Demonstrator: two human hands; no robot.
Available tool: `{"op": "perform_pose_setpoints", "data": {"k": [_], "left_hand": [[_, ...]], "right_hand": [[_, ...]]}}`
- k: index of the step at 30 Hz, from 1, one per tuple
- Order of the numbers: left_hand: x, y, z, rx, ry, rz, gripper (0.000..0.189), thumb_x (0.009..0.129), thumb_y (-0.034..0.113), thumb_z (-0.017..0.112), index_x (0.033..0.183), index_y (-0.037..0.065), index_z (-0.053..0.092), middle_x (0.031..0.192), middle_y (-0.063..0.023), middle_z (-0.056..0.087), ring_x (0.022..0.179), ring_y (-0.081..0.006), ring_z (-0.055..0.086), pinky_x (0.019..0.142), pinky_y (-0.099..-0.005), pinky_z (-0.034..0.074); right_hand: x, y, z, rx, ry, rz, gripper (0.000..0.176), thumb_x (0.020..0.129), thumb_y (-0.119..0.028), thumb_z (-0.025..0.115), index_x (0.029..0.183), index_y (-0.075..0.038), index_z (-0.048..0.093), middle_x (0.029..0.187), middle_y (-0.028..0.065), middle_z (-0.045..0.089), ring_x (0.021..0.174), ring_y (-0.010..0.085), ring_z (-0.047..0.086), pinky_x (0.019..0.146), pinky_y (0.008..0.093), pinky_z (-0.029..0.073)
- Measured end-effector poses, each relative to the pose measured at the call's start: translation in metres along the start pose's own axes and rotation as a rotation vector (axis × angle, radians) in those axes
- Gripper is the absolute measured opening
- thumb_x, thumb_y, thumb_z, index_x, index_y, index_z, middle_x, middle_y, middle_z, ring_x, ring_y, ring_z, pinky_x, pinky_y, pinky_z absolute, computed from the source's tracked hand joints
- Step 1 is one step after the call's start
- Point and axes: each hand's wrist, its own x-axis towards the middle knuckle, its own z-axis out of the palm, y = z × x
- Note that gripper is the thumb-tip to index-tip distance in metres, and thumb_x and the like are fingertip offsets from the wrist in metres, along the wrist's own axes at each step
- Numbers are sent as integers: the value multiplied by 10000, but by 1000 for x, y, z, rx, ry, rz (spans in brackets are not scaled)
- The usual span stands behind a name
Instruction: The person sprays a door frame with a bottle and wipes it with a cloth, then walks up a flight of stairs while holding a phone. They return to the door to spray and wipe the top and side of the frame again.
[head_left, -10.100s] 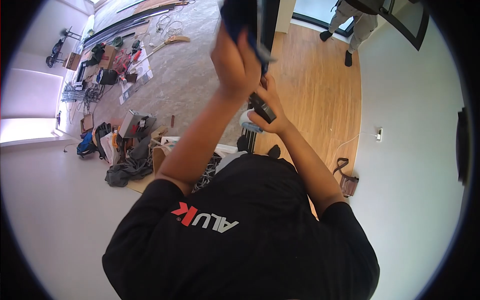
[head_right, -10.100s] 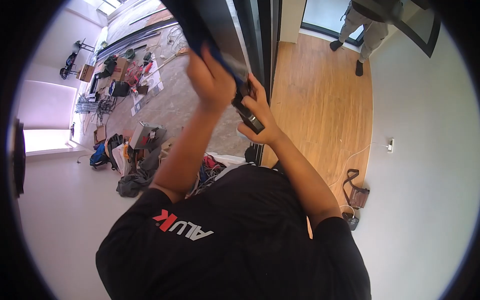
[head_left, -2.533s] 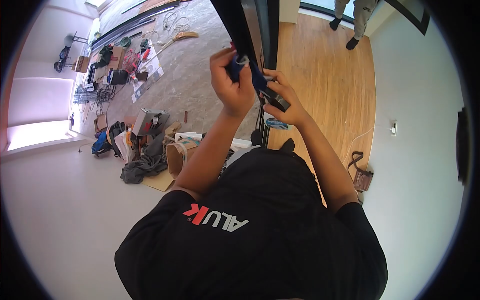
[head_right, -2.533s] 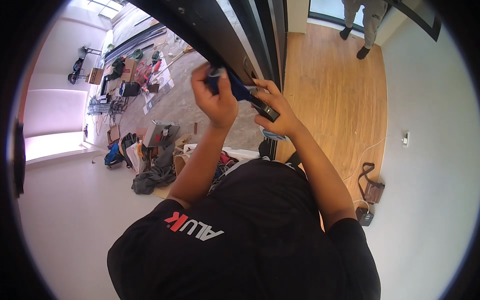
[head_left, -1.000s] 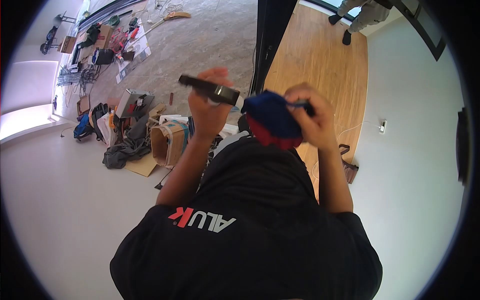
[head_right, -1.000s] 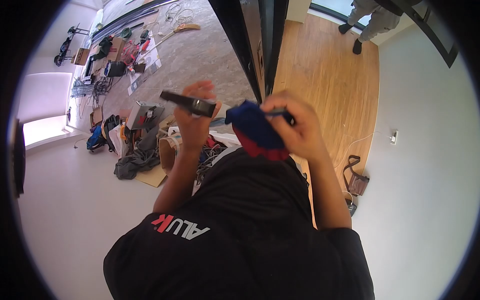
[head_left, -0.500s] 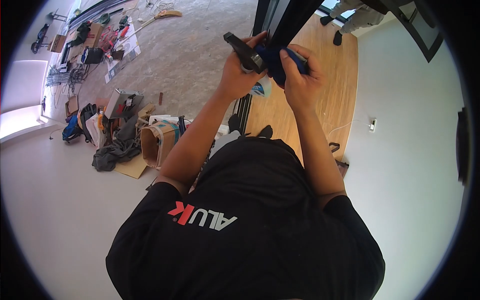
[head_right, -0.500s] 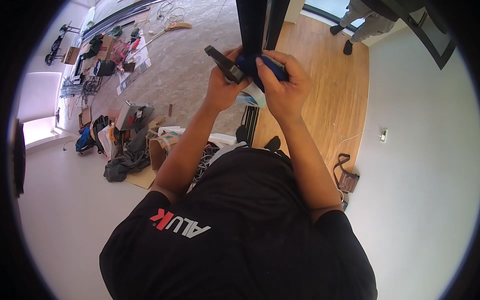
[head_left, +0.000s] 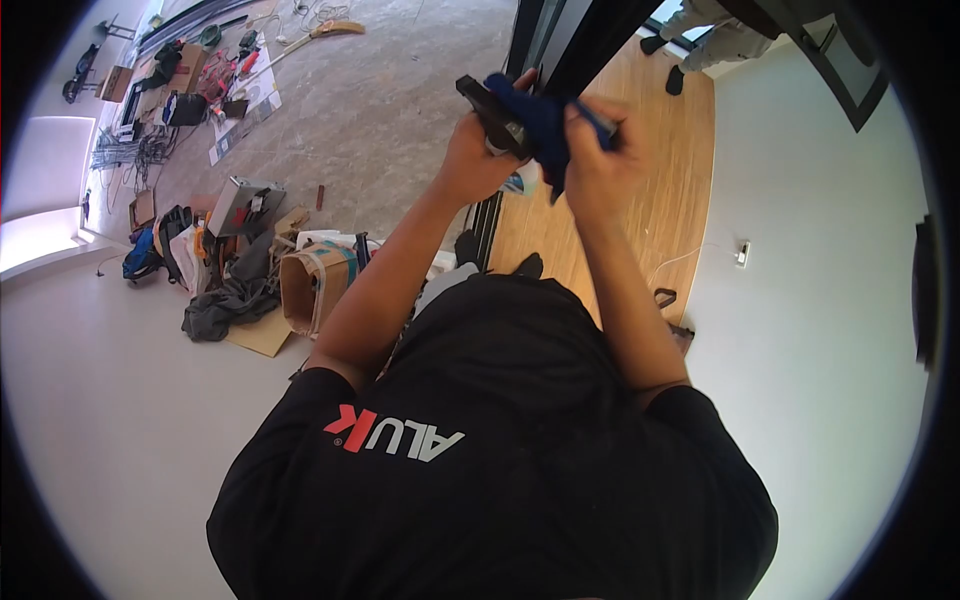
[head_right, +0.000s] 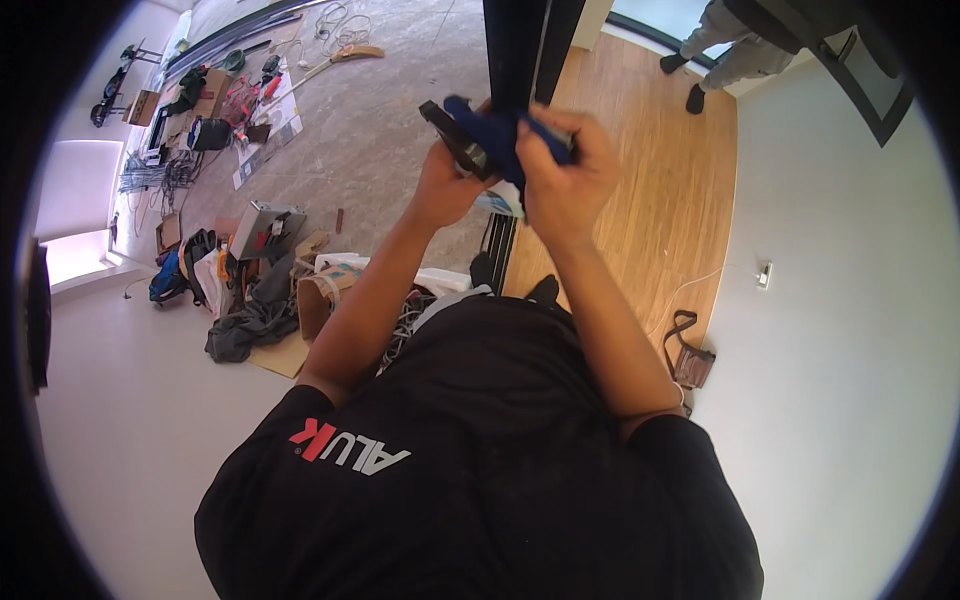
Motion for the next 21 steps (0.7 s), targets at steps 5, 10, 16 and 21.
{"op": "perform_pose_setpoints", "data": {"k": [5,10,16,21], "left_hand": [[2,11,0,67,-8,-44,525,789,12,744,1301,42,634,1540,-140,525,1280,-216,609,1061,-356,461],[4,10,-4,26,-29,-60,582,804,1,742,1364,9,585,1559,-100,510,1272,-181,604,1067,-340,465],[7,-2,-10,-61,-57,-52,601,818,-42,757,1387,-2,569,1568,-89,495,1259,-150,601,1064,-320,478],[8,-2,-13,-96,-106,-29,614,828,-72,744,1409,3,559,1569,-96,489,1264,-157,597,1085,-335,473]], "right_hand": [[6,-12,5,-38,37,85,126,846,3,737,971,18,745,898,52,722,839,83,631,775,242,507],[-9,13,2,23,37,183,118,843,-2,739,960,19,744,891,45,716,824,77,622,765,238,503],[-6,10,5,72,34,269,120,843,4,722,963,13,724,893,31,699,829,79,622,778,235,501],[-28,51,-5,-33,14,238,132,846,-11,741,973,13,712,894,40,694,836,98,624,774,241,504]]}}
